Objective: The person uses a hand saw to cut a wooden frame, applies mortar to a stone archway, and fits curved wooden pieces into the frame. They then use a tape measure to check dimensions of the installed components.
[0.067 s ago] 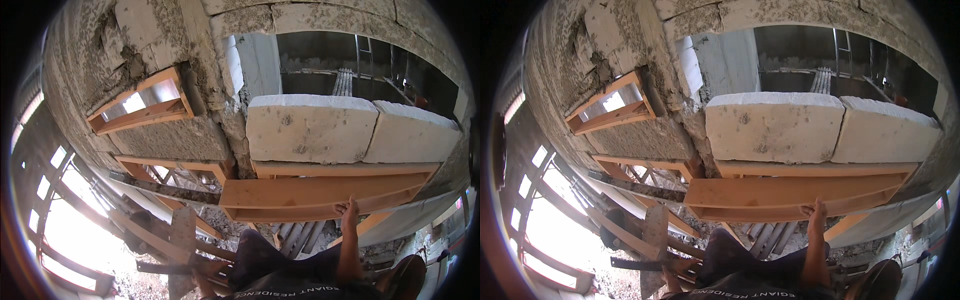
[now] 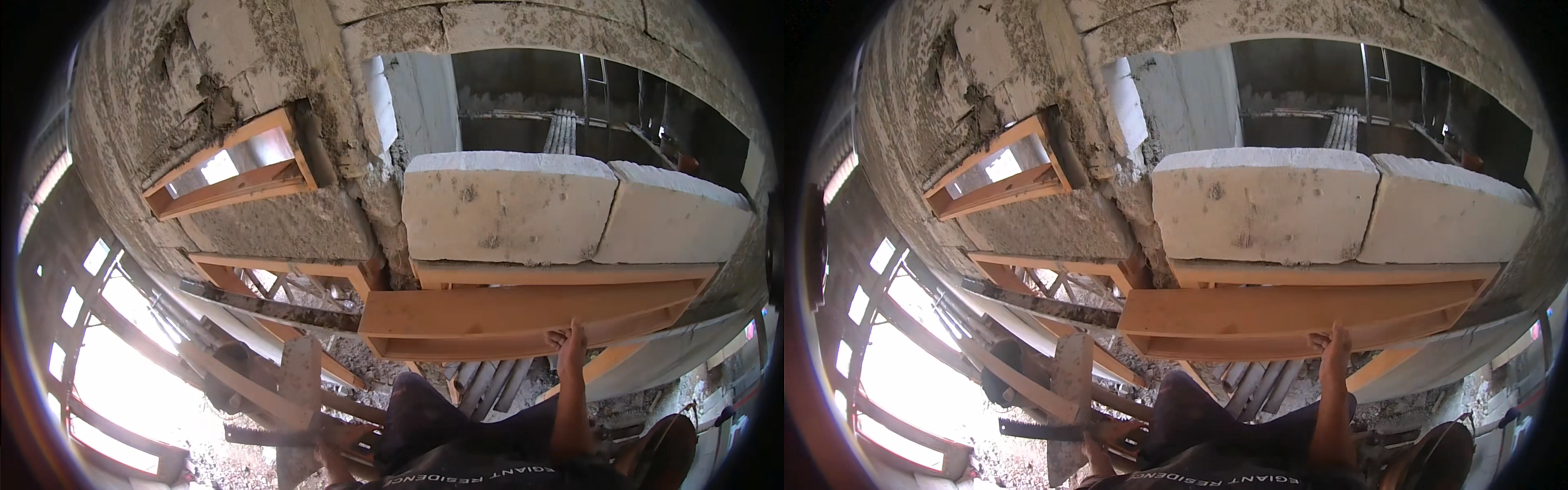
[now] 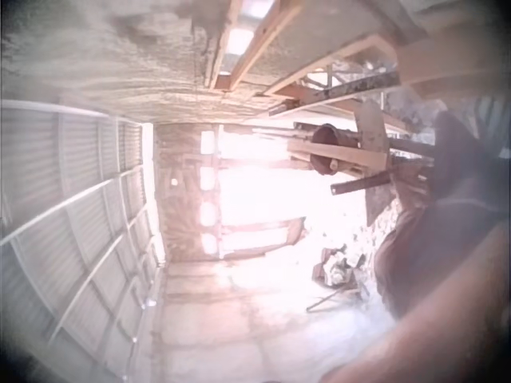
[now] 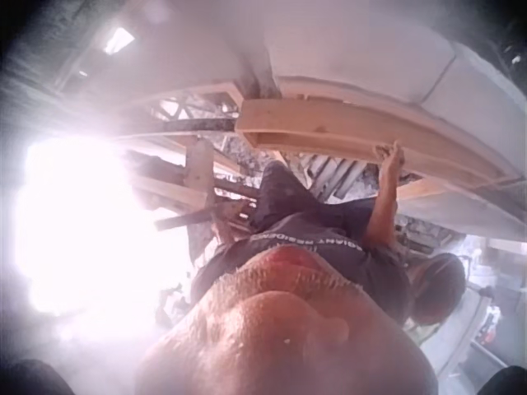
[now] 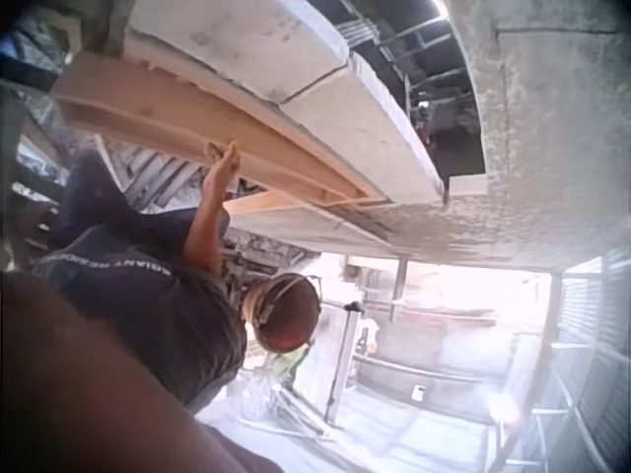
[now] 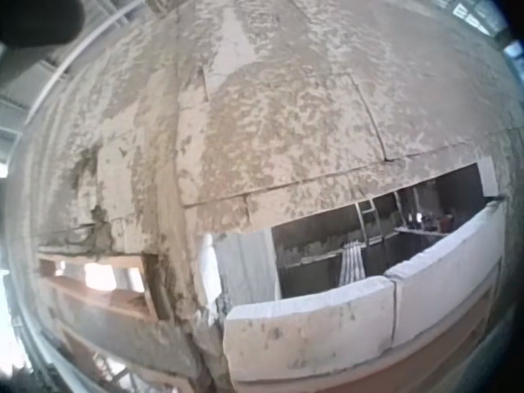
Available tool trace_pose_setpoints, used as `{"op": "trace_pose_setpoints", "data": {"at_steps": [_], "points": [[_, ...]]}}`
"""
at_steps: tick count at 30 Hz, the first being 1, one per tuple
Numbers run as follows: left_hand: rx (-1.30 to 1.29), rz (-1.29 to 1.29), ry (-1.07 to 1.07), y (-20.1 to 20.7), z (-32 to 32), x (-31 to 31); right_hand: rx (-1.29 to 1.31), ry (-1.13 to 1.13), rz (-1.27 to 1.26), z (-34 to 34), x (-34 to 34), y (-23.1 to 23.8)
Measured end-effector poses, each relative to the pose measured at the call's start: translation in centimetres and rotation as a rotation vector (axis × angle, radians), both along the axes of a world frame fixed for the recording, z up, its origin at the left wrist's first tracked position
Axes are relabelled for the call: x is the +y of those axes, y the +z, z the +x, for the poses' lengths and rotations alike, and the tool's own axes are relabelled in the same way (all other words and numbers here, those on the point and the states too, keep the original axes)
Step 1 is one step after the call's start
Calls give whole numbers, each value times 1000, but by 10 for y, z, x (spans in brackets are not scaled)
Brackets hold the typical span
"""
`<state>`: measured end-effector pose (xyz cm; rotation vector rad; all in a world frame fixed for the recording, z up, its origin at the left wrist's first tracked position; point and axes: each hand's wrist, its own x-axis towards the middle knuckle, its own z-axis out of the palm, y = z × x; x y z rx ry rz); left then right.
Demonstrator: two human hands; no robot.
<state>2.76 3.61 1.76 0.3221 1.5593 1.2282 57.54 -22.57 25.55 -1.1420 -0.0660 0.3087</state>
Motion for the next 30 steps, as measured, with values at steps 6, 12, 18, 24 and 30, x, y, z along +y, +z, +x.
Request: {"op": "trace_pose_setpoints", "data": {"at_steps": [6, 12, 18, 24, 30], "points": [[4, 228, -176, 16, -10, -8, -6, 15, 47, -4, 12, -8], [135, 527, -221, 71, -24, -53, 30, 46, 38, 0, -2, -24], [237, 528, -187, 211, -78, -53, 78, 142, 128, -8, 3, -24], [316, 780, -297, 324, -7, -39, -24, -175, -100, -22, -40, -49], [415, 839, -774, 323, 109, -31, -740, 58, -271, -95, -16, 15]]}}
